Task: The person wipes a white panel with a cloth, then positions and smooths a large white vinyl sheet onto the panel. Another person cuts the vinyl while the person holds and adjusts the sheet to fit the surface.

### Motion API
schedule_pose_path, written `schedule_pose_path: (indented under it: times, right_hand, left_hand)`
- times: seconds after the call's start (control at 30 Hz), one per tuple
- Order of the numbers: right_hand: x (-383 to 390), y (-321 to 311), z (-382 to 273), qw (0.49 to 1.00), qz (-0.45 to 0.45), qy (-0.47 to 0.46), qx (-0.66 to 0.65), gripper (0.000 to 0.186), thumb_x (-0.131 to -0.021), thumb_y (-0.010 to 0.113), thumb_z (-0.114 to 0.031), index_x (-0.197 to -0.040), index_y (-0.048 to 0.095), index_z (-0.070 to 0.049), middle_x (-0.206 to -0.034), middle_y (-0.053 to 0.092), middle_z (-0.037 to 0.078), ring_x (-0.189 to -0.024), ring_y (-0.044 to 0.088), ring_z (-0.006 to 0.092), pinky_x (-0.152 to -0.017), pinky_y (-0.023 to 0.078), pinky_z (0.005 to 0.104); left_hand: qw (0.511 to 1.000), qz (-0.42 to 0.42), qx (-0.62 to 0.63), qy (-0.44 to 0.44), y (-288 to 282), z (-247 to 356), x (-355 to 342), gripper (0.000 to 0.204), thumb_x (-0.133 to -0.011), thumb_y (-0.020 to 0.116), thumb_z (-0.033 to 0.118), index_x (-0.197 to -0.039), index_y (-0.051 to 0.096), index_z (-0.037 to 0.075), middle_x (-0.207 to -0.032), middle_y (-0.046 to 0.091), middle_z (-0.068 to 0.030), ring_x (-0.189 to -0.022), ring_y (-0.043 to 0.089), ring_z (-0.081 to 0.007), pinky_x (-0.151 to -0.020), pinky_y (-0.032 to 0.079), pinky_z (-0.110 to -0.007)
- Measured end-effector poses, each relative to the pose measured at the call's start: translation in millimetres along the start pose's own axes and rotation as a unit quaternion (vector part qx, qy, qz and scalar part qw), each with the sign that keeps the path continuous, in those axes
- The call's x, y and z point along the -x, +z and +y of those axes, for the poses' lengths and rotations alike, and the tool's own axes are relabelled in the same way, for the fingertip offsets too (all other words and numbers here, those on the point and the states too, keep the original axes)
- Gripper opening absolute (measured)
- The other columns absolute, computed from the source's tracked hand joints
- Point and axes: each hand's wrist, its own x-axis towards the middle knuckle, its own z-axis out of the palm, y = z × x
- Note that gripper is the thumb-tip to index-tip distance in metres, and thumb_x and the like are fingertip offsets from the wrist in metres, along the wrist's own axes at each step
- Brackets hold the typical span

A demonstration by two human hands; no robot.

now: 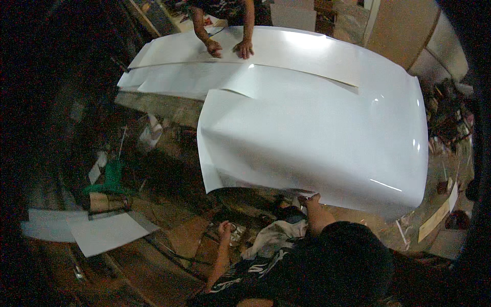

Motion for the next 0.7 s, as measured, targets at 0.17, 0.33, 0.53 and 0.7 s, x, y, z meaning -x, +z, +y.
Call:
schedule_pose_path:
  times: [0.17, 0.33, 0.53, 0.7]
  right_hand:
    - [-11, 0, 18, 1.0, 0.025, 0.002, -0.015, 0.085, -0.094, 0.046, -0.069, -0.148, 0.039, -0.003, -0.141, 0.051, 0.024, -0.124, 0.052, 0.0402, -0.098, 0.047, 0.06]
    - [-31, 10, 33, 0.999, 0.035, -0.003, -0.029, 0.083, -0.095, 0.047, -0.067, -0.147, 0.04, -0.003, -0.141, 0.052, 0.023, -0.124, 0.053, 0.0394, -0.098, 0.047, 0.0595]
    - [-45, 9, 46, 0.998, 0.049, -0.01, -0.045, 0.081, -0.095, 0.048, -0.066, -0.146, 0.042, -0.003, -0.14, 0.053, 0.022, -0.124, 0.053, 0.0385, -0.098, 0.047, 0.0588]
    - [-41, -7, 39, 0.996, 0.062, -0.037, -0.058, 0.079, -0.095, 0.049, -0.064, -0.145, 0.044, -0.003, -0.139, 0.054, 0.021, -0.124, 0.054, 0.0378, -0.098, 0.047, 0.0583]
  left_hand:
    - [0.96, -0.145, -0.238, 0.037, 61, 111, -34, 0.051, -0.099, 0.071, 0.043, -0.132, 0.064, 0.005, -0.122, 0.066, -0.0116, -0.104, 0.066, -0.0242, -0.089, 0.057, -0.042]
    - [0.979, -0.107, -0.165, 0.058, 94, 168, -124, 0.054, -0.099, 0.068, 0.047, -0.131, 0.064, 0.004, -0.122, 0.067, -0.0133, -0.108, 0.067, -0.0256, -0.093, 0.056, -0.044]
    - [0.939, -0.218, 0.142, -0.226, 32, 162, -193, 0.048, -0.101, 0.065, 0.04, -0.129, 0.063, 0.001, -0.115, 0.068, -0.0138, -0.099, 0.07, -0.0236, -0.088, 0.06, -0.042]
    - [0.918, -0.268, 0.062, -0.285, 13, 97, -206, 0.057, -0.102, 0.061, 0.047, -0.14, 0.055, 0.006, -0.131, 0.062, -0.0116, -0.107, 0.067, -0.025, -0.092, 0.058, -0.043]
